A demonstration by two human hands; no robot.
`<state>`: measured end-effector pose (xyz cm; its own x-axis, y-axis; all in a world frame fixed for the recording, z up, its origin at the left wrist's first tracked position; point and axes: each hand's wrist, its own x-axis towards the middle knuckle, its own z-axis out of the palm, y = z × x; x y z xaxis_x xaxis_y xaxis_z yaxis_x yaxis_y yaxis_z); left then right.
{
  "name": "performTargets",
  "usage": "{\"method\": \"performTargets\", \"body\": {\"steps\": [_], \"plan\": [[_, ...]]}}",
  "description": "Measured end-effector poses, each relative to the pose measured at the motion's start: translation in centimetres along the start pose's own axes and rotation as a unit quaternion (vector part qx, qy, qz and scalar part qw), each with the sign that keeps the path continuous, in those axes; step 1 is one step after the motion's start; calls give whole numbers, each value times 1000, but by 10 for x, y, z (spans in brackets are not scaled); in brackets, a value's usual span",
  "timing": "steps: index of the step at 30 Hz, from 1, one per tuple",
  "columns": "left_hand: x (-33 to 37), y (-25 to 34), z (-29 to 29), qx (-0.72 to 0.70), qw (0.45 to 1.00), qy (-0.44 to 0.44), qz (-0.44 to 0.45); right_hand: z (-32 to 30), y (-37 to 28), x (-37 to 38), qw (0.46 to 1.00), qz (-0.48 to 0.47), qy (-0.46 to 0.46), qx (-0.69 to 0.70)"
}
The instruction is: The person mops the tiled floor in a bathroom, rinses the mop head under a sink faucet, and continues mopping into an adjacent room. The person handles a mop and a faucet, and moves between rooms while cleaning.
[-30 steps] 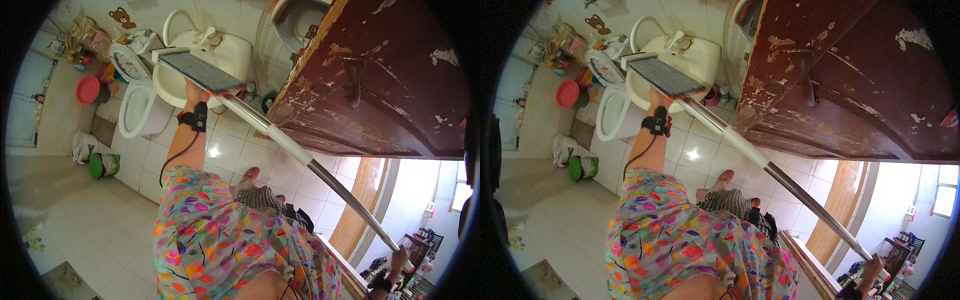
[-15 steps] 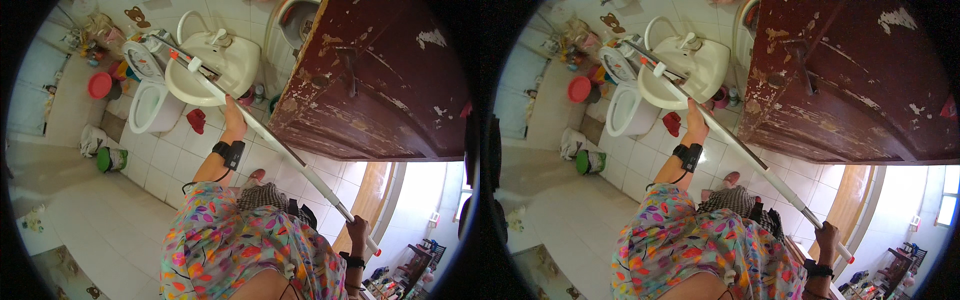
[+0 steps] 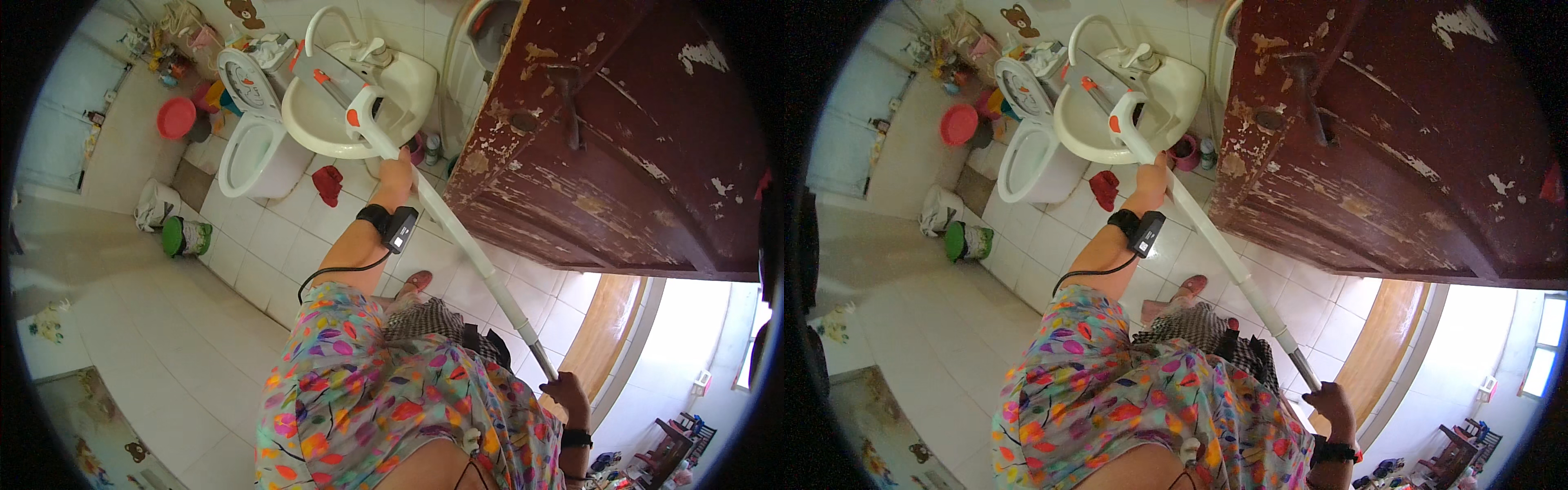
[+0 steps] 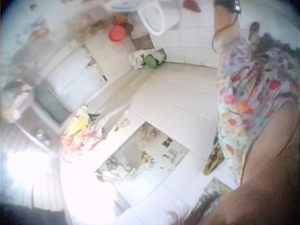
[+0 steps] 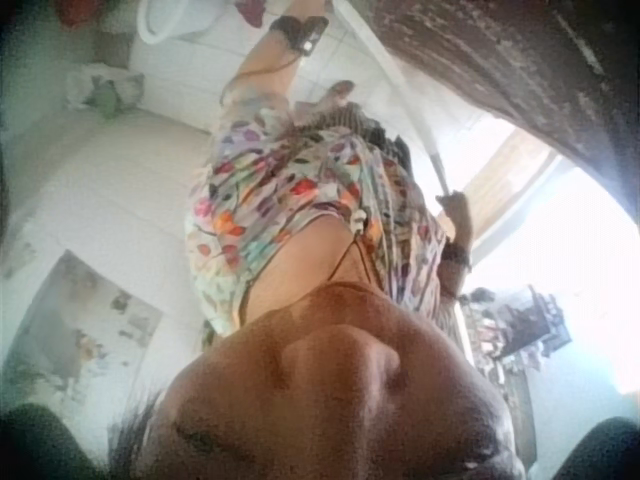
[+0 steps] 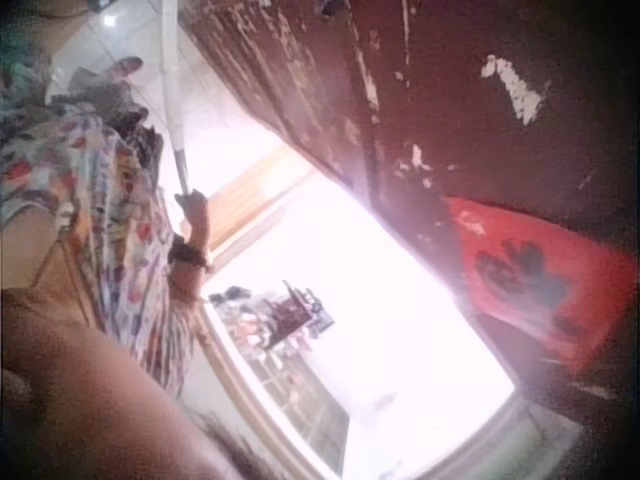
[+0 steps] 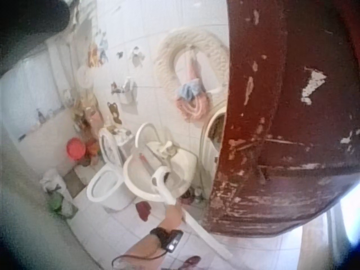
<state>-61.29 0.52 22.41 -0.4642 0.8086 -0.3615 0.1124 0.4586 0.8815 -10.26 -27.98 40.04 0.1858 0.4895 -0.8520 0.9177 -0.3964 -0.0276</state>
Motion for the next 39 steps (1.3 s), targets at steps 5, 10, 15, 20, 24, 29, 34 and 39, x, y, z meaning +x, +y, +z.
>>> {"method": "performTargets", "body": {"steps": [5, 10, 15, 20, 24, 29, 34, 39], "plan": [[14, -5, 12, -26, 997, 6, -75, -5, -17, -28, 999, 10, 1, 41], [-4, 13, 12, -95, 985, -34, -142, -17, -24, -59, 997, -11, 77, -21], [-53, 30, 1, -190, 961, -82, -186, -23, 1, -73, 981, 23, 174, -80], [-119, 32, -7, -388, 897, -102, -188, -31, 49, -81, 953, -1, 266, -149], [-172, 32, -19, -479, 849, -101, -197, -53, 88, -79, 928, -31, 327, -175], [-221, 6, -35, -630, 743, -31, -221, -87, 94, -73, 877, -90, 414, -227], [-224, -72, -58, -657, 700, 42, -276, -96, 25, -62, 849, -127, 414, -302], [-218, -164, -45, -679, 619, -50, -392, -53, -99, -40, 858, -222, 287, -363]]}}
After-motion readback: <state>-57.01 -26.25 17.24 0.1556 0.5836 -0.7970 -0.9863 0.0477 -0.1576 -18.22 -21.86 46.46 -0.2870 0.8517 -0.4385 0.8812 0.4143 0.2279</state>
